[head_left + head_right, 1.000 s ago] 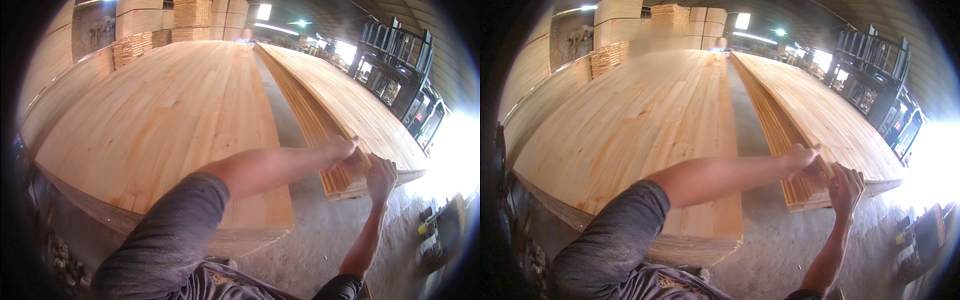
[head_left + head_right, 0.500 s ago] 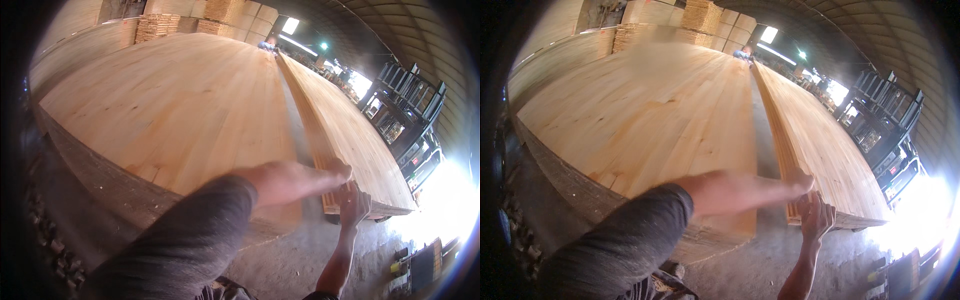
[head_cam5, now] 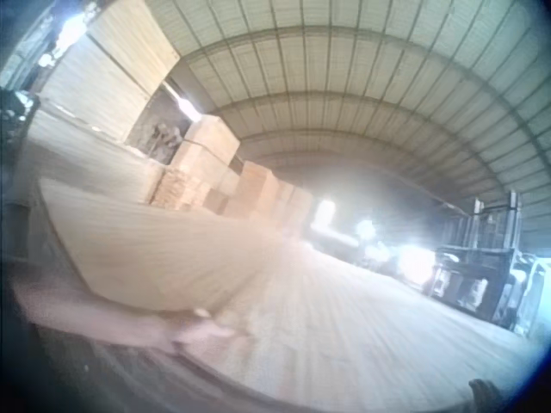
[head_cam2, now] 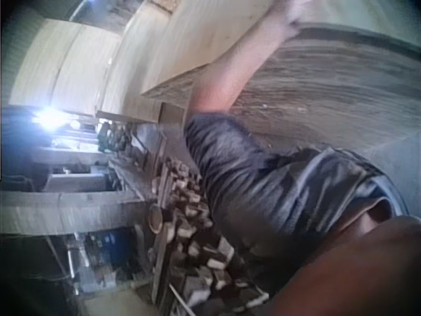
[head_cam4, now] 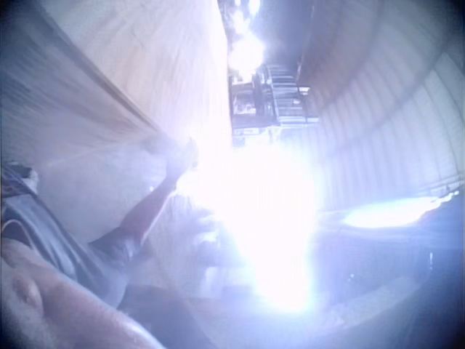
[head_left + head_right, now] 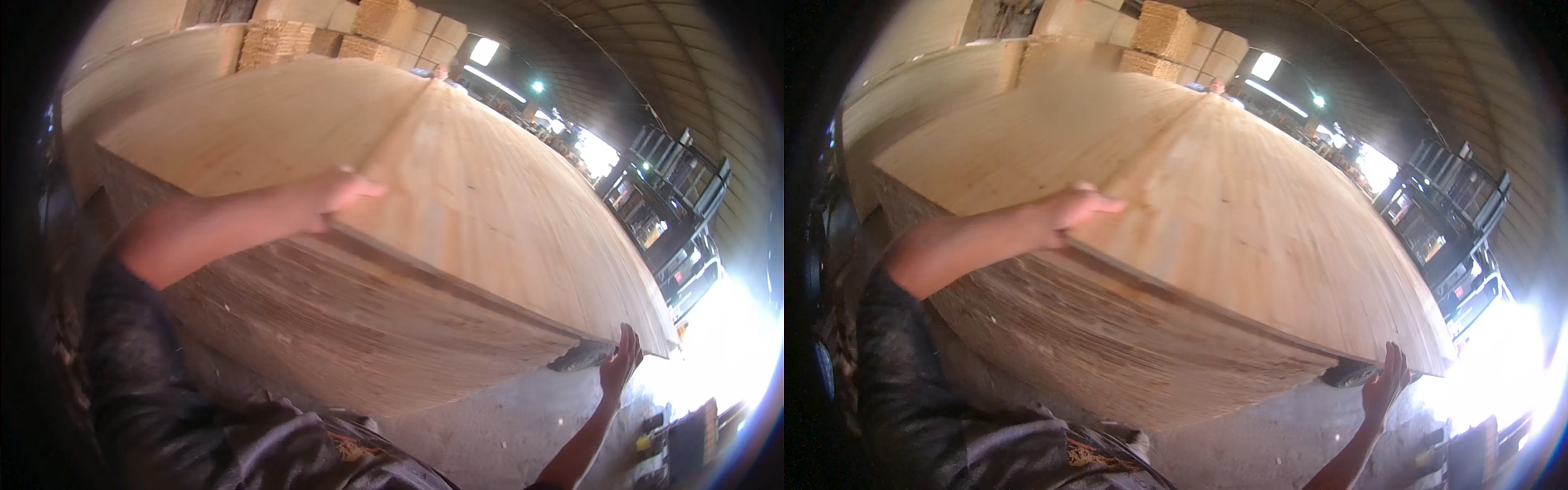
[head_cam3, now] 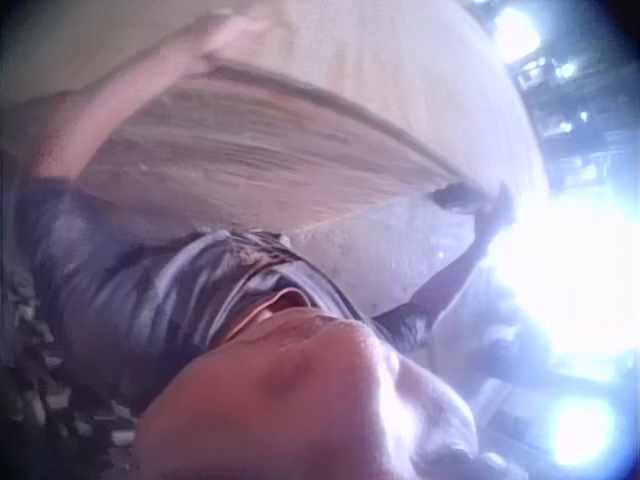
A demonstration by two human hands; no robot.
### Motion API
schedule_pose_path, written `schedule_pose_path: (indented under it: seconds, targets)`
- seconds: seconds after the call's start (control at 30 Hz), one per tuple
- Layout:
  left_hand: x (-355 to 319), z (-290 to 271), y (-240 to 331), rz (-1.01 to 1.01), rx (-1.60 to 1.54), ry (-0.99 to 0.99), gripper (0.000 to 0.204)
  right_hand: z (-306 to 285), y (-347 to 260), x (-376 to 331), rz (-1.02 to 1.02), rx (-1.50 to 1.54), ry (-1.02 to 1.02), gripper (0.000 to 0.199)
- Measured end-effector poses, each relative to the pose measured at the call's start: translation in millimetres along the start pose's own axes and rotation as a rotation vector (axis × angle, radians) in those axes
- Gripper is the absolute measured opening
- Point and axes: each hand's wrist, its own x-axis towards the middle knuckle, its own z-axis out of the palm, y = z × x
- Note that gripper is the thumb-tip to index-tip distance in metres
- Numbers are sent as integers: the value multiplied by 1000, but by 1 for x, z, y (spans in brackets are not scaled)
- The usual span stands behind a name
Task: The person repeatedly lifts individual wooden planks from a stack and places them onto another stack. The person also briefly operates a forklift to reposition a stack of planks before resuming manual stacking.
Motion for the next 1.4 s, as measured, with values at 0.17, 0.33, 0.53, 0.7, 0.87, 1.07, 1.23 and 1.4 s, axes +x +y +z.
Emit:
schedule_pose_path:
  seconds: [0.17, 0.33, 0.53, 0.7, 0.87, 1.07, 1.23, 1.4]
  targets:
    - [-87, -267, 20, -34, 485, 201, 47, -66, -130, -38, -222, 58, 78, 46]
    - [-170, -510, 19, -108, 629, 270, 38, -164, -331, -60, -539, 104, 173, 29]
    - [-213, -741, -27, -167, 1417, 706, 43, -254, -523, -65, -742, 332, 258, 22]
    - [-221, -825, -88, -80, 1262, 969, 49, -267, -549, -69, -642, 588, 215, 26]
    - [-199, -858, -115, -80, 899, 1054, 76, -219, -391, -75, -43, 300, 352, 30]
    - [-178, -869, -127, -122, 1057, 1261, 91, -137, -297, -69, 149, 591, 324, 34]
    - [-162, -858, -114, -203, 1195, 1208, 90, -94, -293, -19, 102, 535, 124, 36]
    - [-109, -840, -101, -330, 1299, 1141, 88, -34, -272, 36, -142, 300, -104, 40]
